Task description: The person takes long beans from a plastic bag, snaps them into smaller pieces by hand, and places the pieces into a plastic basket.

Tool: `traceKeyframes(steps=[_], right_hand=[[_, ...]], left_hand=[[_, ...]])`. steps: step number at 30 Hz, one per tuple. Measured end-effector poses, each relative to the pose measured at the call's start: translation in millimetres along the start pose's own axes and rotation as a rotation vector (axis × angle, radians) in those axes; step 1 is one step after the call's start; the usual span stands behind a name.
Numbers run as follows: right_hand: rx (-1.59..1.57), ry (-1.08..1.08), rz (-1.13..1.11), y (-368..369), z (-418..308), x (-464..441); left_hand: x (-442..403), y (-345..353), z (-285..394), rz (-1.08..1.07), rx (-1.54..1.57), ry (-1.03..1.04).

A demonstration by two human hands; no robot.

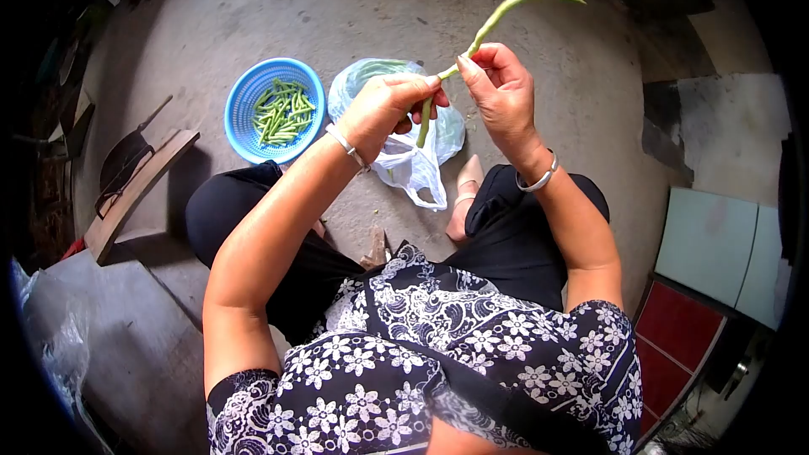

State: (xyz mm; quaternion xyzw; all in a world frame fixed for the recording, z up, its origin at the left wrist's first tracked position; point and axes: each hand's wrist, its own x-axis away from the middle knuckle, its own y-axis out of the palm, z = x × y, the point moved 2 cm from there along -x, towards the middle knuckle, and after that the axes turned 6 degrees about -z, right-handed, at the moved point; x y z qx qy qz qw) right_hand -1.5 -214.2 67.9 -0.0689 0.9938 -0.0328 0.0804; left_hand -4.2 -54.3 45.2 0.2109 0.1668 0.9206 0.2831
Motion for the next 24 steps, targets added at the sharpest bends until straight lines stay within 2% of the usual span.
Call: traceKeyframes(steps=[6, 9, 11, 13, 15, 18, 19, 24], right_hand=[[0.208, -0.226, 0.093, 5.4, 3.6, 4.1], [0.446, -0.333, 0.12, 8.2, 0.2, 6.9], [0.414, -0.423, 0.149, 3.2, -7.6, 7.2], [0.345, -0.416, 0.173, -0.7, -20.1, 5.8], [0.235, -0.277, 0.1, -4.7, -22.8, 3.5], [-0.1, 0.05, -0.041, -7.9, -11.4, -4.0], [-0.14, 0.102, -0.075, -8.1, -7.0, -4.9], [-0.271, 0.294, -0.179, -2.9, 3.9, -4.2]], left_hand=[[-6.3, -0.5, -2.6, 0.18, 0.1, -0.024], [-6.4, -2.5, -3.6, 0.309, 0.196, -0.034], [-12.9, -19.2, -16.0, 0.464, 0.281, -0.055], [-14.0, -30.6, -15.7, 0.56, 0.337, 0.037], [-18.0, -30.5, -12.8, 0.514, 0.395, 0.112], [-16.6, -19.3, -9.8, 0.167, 0.346, 0.011], [-15.4, -13.4, -8.3, 0.047, 0.345, 0.032], [-5.5, 4.6, -1.7, -0.175, 0.339, -0.031]])
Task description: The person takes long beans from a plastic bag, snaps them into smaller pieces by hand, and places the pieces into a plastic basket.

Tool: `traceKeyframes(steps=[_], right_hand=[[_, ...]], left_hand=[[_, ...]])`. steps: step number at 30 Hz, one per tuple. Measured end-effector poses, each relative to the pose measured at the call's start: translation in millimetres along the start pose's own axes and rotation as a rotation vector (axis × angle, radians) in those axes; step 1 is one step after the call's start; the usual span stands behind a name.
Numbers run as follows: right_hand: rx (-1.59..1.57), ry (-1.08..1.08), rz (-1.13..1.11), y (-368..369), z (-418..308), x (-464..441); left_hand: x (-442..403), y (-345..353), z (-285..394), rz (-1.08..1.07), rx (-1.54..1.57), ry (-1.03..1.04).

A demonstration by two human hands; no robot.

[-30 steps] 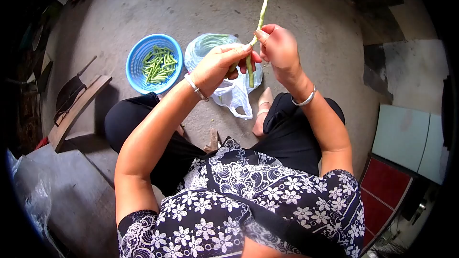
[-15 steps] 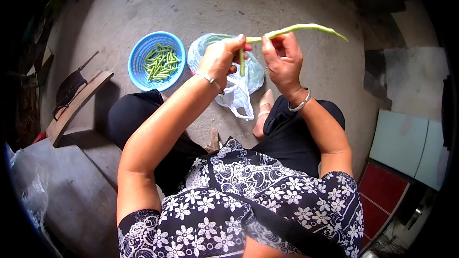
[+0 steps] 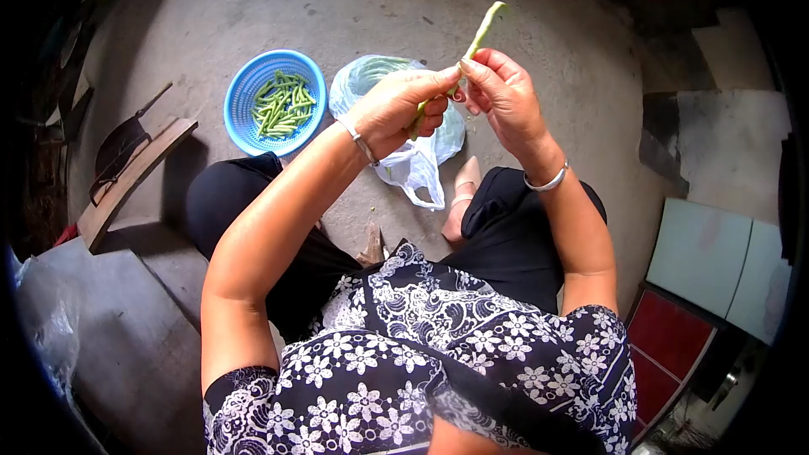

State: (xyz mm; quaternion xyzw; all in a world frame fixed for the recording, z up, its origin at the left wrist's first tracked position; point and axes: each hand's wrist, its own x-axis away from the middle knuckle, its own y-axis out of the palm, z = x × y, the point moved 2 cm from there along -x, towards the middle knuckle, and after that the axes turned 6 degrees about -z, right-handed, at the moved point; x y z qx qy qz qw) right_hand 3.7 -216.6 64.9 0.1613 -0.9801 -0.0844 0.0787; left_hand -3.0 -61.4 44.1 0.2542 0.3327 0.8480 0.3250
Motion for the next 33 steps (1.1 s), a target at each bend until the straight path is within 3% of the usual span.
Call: traceKeyframes(steps=[2, 5, 7, 9, 12, 18, 22, 26, 33], right_hand=[[0.049, 0.034, 0.017, 1.1, -0.1, 1.1], [0.463, -0.214, 0.172, 11.9, -5.6, 9.7], [0.794, -0.456, 0.098, 21.6, -9.4, 15.1], [1.005, -0.504, 0.057, 35.1, -17.1, 22.0], [1.049, -0.641, 0.096, 34.0, -7.5, 19.5], [1.116, -0.666, 0.026, 28.4, -8.5, 17.2], [1.243, -0.699, 0.316, -5.1, -17.4, 2.7], [0.402, -0.143, 0.388, -55.2, -6.8, -10.5], [0.046, 0.062, 0.114, -28.8, -2.8, -4.8]], left_hand=[[-1.4, -0.9, -1.7, 0.012, -0.015, 0.003], [-0.6, -2.4, -1.3, 0.12, 0.002, 0.019], [-1.4, -7.4, -3.4, 0.149, 0.024, 0.045], [-2.3, -11.2, -6.4, 0.168, 0.028, 0.062], [-3.3, -11.6, -7.4, 0.19, -0.014, 0.075], [0.6, -7.3, -8.2, 0.173, -0.049, 0.072], [5.9, -0.6, -1.6, 0.06, -0.011, 0.058], [8.9, -1.3, -0.5, -0.02, -0.009, 0.046], [13.2, -1.4, -2.7, -0.109, -0.014, -0.042]])
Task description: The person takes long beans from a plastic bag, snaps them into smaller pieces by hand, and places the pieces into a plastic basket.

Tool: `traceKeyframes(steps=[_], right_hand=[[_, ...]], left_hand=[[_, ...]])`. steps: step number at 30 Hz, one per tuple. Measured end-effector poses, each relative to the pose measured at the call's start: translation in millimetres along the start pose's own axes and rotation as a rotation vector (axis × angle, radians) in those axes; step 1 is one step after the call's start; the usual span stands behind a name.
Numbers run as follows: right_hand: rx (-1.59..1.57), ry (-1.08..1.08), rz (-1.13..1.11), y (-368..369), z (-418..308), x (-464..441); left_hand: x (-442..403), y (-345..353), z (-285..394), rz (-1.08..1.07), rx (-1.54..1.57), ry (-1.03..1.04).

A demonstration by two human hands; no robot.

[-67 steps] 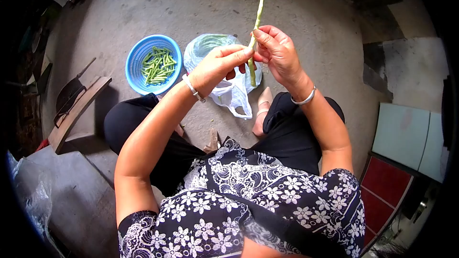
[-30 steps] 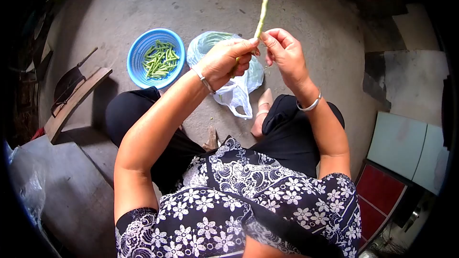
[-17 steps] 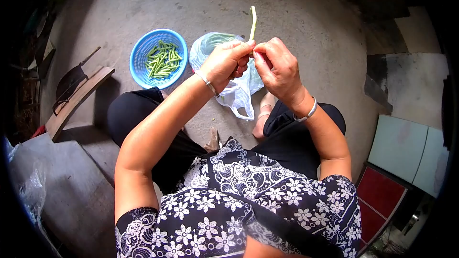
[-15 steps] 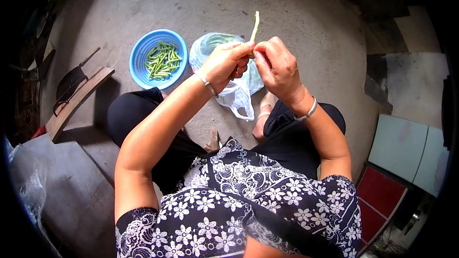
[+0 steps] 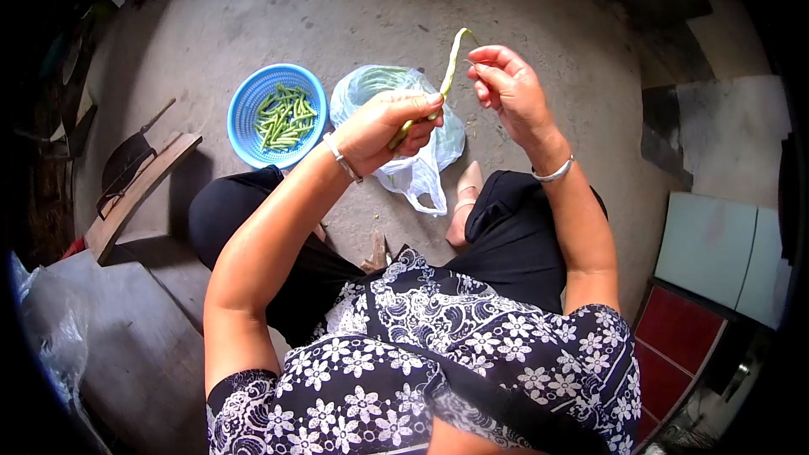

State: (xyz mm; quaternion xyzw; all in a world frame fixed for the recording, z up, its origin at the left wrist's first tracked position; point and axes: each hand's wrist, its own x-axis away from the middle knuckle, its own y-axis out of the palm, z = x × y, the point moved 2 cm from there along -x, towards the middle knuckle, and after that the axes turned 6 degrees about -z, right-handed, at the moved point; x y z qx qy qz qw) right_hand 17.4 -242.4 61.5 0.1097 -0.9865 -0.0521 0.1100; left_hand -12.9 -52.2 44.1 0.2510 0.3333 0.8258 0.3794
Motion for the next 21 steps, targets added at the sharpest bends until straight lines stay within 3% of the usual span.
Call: traceKeyframes(steps=[5, 12, 14, 21], right_hand=[[-0.368, 0.09, -0.252, 14.0, -5.0, 1.8], [-0.356, 0.152, -0.364, 17.4, -5.5, 3.7], [-0.353, 0.141, -0.322, 17.7, -4.0, 4.5], [-0.225, 0.08, -0.144, 30.6, -0.3, 10.6]], left_hand=[[1.8, 0.9, 1.0, -0.075, -0.037, -0.075], [0.6, 0.8, -1.3, -0.103, -0.225, -0.158], [-0.3, 3.8, 0.2, 0.001, -0.319, -0.146], [-7.8, 4.4, 3.9, 0.166, -0.221, 0.054]])
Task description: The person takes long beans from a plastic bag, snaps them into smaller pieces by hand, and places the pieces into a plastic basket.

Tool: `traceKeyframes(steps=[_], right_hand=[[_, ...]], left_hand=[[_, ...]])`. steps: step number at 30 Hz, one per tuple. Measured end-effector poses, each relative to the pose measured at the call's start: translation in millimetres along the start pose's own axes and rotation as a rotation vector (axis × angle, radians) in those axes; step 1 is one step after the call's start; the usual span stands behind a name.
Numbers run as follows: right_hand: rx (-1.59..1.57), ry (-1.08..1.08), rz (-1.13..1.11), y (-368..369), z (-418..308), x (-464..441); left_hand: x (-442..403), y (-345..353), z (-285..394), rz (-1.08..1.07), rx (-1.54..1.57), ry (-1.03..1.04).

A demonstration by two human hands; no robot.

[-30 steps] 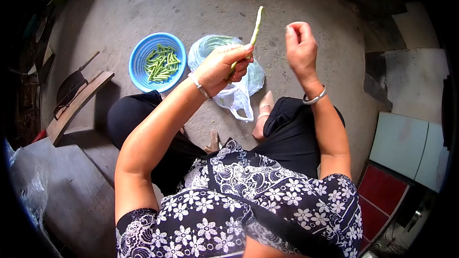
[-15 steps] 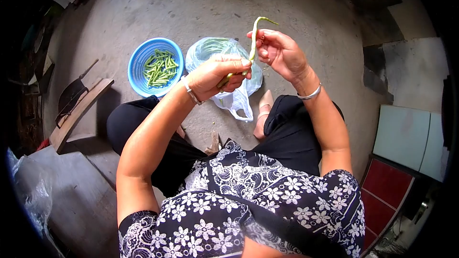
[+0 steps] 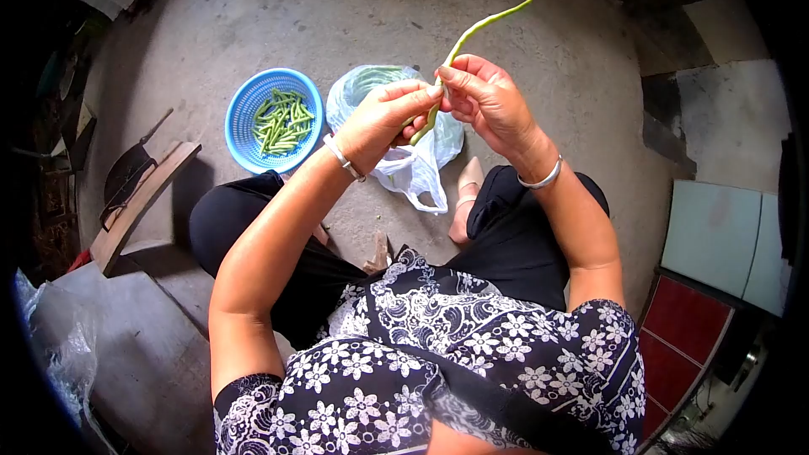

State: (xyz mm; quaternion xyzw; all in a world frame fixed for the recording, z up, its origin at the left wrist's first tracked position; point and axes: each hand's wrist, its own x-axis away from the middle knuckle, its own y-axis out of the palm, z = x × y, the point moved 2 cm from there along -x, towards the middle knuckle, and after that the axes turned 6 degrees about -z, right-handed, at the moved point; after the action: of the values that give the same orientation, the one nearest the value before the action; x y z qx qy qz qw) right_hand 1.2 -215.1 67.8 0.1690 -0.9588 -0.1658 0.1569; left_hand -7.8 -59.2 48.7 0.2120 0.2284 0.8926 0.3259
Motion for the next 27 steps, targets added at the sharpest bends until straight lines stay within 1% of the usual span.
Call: traceKeyframes(steps=[4, 7, 9, 11, 12, 13, 15, 17, 18, 20, 21, 23, 26, 27], right_hand=[[0.102, -0.092, 0.029, 2.2, 0.7, 0.5], [0.157, -0.177, 0.09, 3.4, 5.5, 1.1], [0.195, -0.265, 0.153, 9.1, 3.6, 4.3], [0.189, -0.369, 0.204, 10.2, -0.7, 7.2], [0.157, -0.388, 0.185, 8.5, -4.2, 7.4], [0.132, -0.343, 0.152, 6.5, -5.9, 6.6], [0.077, -0.256, 0.095, 2.0, -8.4, 5.0], [0.071, -0.145, 0.045, -3.2, -4.5, 3.6], [0.076, -0.104, 0.035, -1.9, -4.0, 3.3], [0.096, -0.028, -0.001, 3.3, -3.9, 3.7], [0.101, -0.019, -0.011, 3.6, -2.8, 3.5], [0.111, -0.003, -0.028, 3.4, -0.1, 3.3], [0.285, -0.068, 0.092, 2.5, 1.9, 5.0], [0.428, -0.207, 0.114, 5.1, 2.7, 5.8]], left_hand=[[-0.5, 1.2, 1.4, 0.149, -0.063, 0.043], [-3.4, 0.4, -1.9, 0.216, 0.022, 0.085], [-3.5, -8.2, -2.8, 0.361, 0.115, 0.093], [-12.4, -37.3, -13.5, 0.501, 0.237, 0.133], [-15.0, -43.0, -10.2, 0.576, 0.304, 0.196], [-11.2, -48.6, -6.5, 0.467, 0.32, 0.218], [-8.8, -40.9, -1.4, 0.444, 0.346, 0.157], [-6.3, -27.8, 1.2, 0.304, 0.28, 0.08], [-7.5, -24.2, -0.9, 0.19, 0.274, 0.019], [-4.7, -14.0, -1.4, 0.065, 0.183, -0.016], [-3.7, -8.9, -0.2, 0.023, 0.138, -0.034], [-3.6, -7.4, 0.1, 0.016, 0.169, -0.03], [-5.5, -10.5, -0.7, 0.05, 0.178, 0.025], [-6.0, -11.3, -2.7, 0.068, 0.201, 0.035]])
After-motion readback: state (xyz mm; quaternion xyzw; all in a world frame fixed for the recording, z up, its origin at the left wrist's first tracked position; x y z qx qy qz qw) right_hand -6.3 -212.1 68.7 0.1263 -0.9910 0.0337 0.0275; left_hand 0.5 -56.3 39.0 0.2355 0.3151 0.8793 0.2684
